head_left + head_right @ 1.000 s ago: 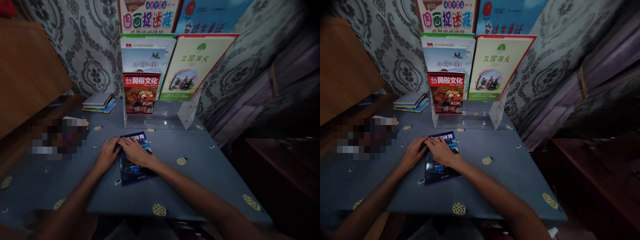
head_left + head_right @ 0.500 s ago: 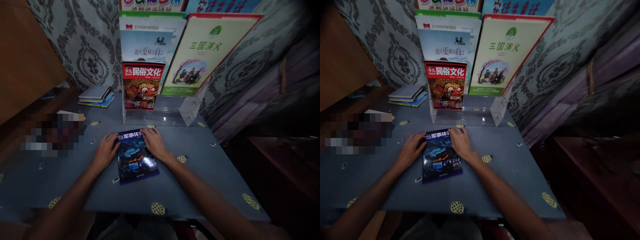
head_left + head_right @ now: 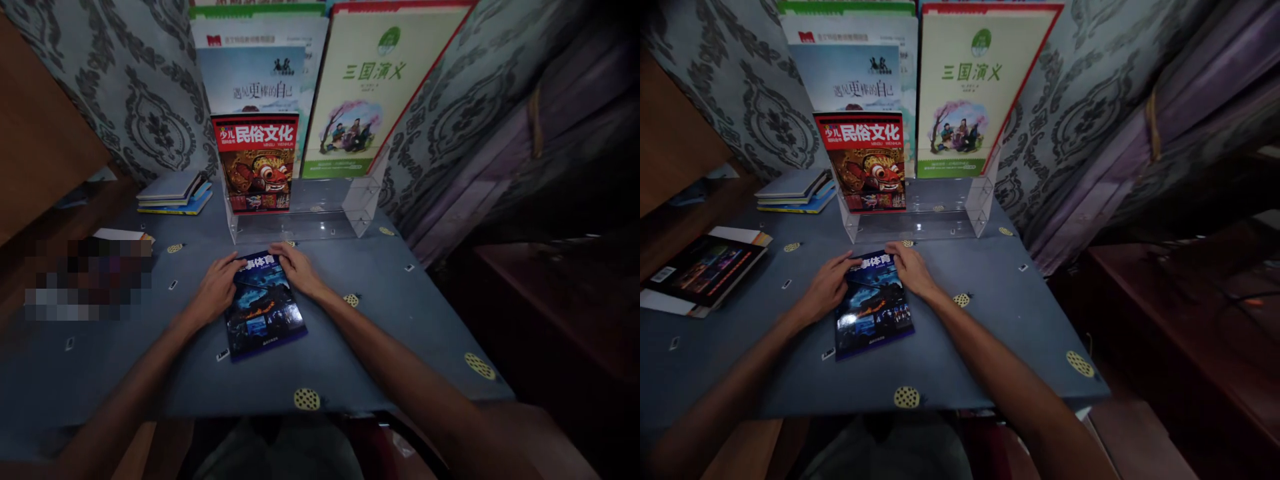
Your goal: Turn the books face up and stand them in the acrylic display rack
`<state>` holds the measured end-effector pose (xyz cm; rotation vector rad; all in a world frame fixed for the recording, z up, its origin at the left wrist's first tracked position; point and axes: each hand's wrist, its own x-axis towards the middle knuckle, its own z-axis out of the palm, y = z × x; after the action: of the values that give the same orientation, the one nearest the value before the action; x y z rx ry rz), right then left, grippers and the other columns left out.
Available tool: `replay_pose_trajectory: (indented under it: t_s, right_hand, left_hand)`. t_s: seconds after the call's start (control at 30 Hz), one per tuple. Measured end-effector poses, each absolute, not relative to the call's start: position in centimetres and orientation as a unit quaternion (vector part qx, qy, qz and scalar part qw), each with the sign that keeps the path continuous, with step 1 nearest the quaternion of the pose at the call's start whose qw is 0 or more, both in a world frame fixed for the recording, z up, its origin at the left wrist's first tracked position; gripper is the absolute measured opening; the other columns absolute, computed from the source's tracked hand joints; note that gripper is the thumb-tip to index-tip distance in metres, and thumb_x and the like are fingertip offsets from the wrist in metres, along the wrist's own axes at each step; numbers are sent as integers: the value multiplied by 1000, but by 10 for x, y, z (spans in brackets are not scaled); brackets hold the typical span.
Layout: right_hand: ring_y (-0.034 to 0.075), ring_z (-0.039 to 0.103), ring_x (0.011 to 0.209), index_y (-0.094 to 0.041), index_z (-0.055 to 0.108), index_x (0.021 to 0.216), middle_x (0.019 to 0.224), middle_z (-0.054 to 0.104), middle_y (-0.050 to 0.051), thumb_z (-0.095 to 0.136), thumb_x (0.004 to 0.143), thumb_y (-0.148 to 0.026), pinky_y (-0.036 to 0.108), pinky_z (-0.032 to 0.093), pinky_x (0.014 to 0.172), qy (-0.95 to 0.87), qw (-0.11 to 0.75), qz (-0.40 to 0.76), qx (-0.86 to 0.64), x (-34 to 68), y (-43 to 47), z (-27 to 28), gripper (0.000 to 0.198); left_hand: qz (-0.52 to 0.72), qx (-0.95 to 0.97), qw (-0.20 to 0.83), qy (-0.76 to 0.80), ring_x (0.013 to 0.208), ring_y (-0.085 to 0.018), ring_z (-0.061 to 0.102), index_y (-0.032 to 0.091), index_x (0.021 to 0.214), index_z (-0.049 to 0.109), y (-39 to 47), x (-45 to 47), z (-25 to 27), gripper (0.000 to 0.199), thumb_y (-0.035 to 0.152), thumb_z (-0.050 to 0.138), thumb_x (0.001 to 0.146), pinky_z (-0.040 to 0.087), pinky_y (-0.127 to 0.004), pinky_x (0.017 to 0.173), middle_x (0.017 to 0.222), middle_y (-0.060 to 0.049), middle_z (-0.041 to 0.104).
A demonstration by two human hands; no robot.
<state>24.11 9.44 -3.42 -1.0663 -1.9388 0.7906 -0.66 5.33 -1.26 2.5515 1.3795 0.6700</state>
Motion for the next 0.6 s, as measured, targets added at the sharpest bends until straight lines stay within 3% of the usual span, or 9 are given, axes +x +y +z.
replay_pose_trajectory:
  t_s: [0.27,0.6]
  right_hand:
    - [22,64,123,-19,51,137,131,69,11,37,102,-25,43,46,107,-750,402,329,-410,244,98,-37,38]
    - [21,64,124,-21,54,131,131,69,9,34,105,-28,42,48,108,-755,403,321,-406,243,100,-41,34]
  left_hand:
    - [185,903,117,369,147,-23,39,17,129,58,66,37,-7,48,8,36,88,34,-50,121,139,-11,63]
    - [134,949,160,238,139,-22,50,24,130,61,-1,61,1,48,5,38,92,30,-56,122,136,-6,67]
